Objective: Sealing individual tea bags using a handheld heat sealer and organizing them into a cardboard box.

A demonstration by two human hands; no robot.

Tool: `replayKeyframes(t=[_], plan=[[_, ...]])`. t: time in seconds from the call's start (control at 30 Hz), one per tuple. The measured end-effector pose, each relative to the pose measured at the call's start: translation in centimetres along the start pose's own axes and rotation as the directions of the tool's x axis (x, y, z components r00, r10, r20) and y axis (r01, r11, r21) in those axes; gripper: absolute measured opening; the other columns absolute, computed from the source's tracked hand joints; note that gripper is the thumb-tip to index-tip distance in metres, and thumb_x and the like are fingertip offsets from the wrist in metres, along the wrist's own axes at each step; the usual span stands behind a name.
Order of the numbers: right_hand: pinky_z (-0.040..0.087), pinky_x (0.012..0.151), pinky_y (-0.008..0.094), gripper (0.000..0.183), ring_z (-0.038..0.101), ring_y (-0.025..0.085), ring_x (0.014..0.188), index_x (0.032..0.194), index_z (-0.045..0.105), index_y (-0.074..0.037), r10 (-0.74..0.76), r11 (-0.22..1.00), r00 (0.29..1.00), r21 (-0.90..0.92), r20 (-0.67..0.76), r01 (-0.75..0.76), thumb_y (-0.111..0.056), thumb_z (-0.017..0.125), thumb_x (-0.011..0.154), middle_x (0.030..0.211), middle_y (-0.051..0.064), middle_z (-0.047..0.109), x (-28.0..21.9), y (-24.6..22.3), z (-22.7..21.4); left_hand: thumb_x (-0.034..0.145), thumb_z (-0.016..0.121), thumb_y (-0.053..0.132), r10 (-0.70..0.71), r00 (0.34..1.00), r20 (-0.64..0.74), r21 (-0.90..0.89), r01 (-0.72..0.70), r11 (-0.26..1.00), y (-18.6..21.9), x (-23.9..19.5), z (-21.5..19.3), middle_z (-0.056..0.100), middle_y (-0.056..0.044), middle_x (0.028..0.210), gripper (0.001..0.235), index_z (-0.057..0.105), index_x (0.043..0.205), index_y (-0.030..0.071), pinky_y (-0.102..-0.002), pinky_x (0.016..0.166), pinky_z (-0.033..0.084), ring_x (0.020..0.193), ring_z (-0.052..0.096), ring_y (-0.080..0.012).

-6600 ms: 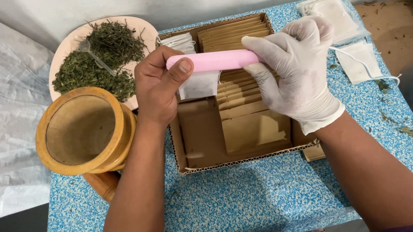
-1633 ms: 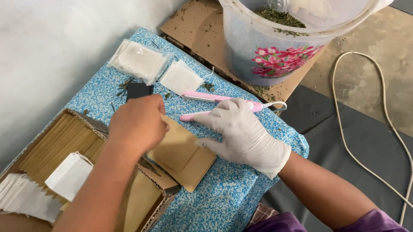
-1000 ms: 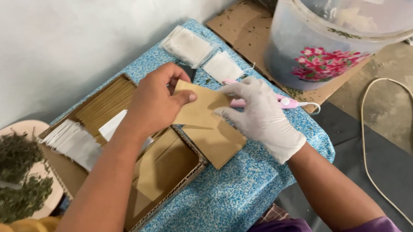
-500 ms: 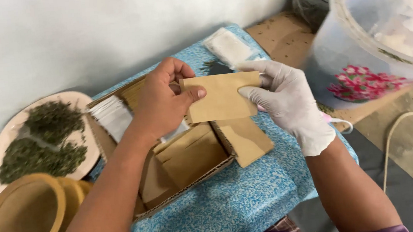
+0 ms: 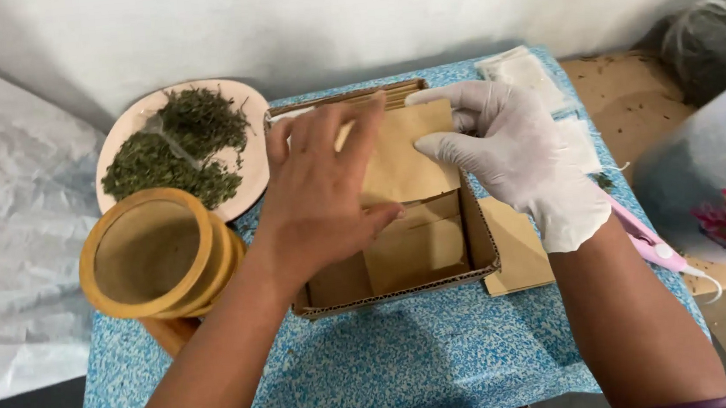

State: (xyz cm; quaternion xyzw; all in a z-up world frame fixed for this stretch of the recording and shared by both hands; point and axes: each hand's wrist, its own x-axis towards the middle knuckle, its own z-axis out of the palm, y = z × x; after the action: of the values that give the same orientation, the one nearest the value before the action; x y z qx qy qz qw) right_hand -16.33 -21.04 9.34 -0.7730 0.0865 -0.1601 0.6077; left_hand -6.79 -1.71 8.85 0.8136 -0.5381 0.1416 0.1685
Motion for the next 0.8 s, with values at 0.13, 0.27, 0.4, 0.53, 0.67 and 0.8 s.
replayKeyframes(t=[0.13, 0.27, 0.4, 0.53, 0.67, 0.8], plan=[[0.053, 0.056, 0.017, 0.037, 0.062, 0.004, 0.065, 0.125, 0.067, -0.011, -0.013, 0.988, 0.999, 0.153, 0.042, 0.007, -0.004, 0.072, 0.088, 0.076, 0.0, 0.069, 0.9, -0.3, 1.7, 0.074, 0.08, 0.058, -0.108, 0.992, -0.069, -0.026, 0.107, 0.994, -1.5, -1.9, 0.9, 0.044, -0.011, 0.128, 0.103, 0.035, 0.153, 0.01, -0.049, 0.102, 0.028, 0.12, 0.042, -0.0342], [0.064, 0.067, 0.027, 0.036, 0.071, 0.012, 0.08, 0.122, 0.067, -0.01, 0.013, 0.981, 1.0, 0.191, 0.006, -0.014, -0.005, 0.072, 0.087, 0.089, 0.007, 0.075, 1.5, -0.4, 2.9, 0.071, 0.084, 0.06, -0.155, 0.971, -0.183, 0.037, 0.165, 0.986, -2.0, -2.8, 1.2, 0.046, -0.012, 0.124, 0.1, 0.042, 0.148, 0.012, -0.05, 0.101, 0.028, 0.118, 0.044, -0.0334], [0.06, 0.07, 0.022, 0.041, 0.068, 0.008, 0.08, 0.127, 0.066, -0.009, -0.006, 0.994, 1.0, 0.106, -0.001, 0.006, -0.007, 0.073, 0.086, 0.084, 0.002, 0.071, 2.0, 1.1, 2.5, 0.07, 0.083, 0.06, -0.135, 0.957, -0.258, 0.056, 0.154, 0.986, -2.4, -3.1, 1.6, 0.048, -0.011, 0.118, 0.095, 0.05, 0.141, 0.006, -0.047, 0.097, 0.031, 0.112, 0.047, -0.0314], [0.054, 0.062, 0.02, 0.046, 0.066, 0.008, 0.07, 0.133, 0.064, -0.006, -0.019, 0.999, 0.996, 0.049, 0.09, 0.014, -0.007, 0.069, 0.087, 0.082, 0.005, 0.073, 1.9, -0.1, 2.9, 0.067, 0.083, 0.07, -0.194, 0.944, -0.266, 0.027, 0.209, 0.978, -2.5, -3.0, 2.5, 0.05, -0.011, 0.116, 0.101, 0.05, 0.139, 0.008, -0.048, 0.097, 0.035, 0.11, 0.048, -0.0322], [0.062, 0.076, 0.025, 0.047, 0.071, 0.014, 0.093, 0.131, 0.061, -0.001, -0.01, 0.979, 0.994, 0.202, 0.11, -0.012, -0.006, 0.069, 0.085, 0.113, 0.01, 0.073, 1.6, -0.7, 3.8, 0.07, 0.08, 0.073, -0.3, 0.875, -0.38, -0.106, 0.281, 0.954, -2.2, -2.6, 2.4, 0.043, -0.014, 0.113, 0.095, 0.053, 0.132, 0.007, -0.049, 0.092, 0.037, 0.107, 0.046, -0.034], [0.064, 0.086, 0.027, 0.033, 0.072, 0.015, 0.099, 0.115, 0.068, -0.002, -0.021, 0.978, 0.999, 0.206, -0.037, 0.028, -0.004, 0.073, 0.083, 0.112, 0.009, 0.074, 2.1, 1.1, 3.9, 0.069, 0.057, 0.087, -0.25, 0.882, -0.399, -0.057, 0.248, 0.967, -2.0, -2.7, 2.7, 0.044, -0.017, 0.111, 0.107, 0.052, 0.135, 0.003, -0.051, 0.091, 0.036, 0.103, 0.047, -0.0364]])
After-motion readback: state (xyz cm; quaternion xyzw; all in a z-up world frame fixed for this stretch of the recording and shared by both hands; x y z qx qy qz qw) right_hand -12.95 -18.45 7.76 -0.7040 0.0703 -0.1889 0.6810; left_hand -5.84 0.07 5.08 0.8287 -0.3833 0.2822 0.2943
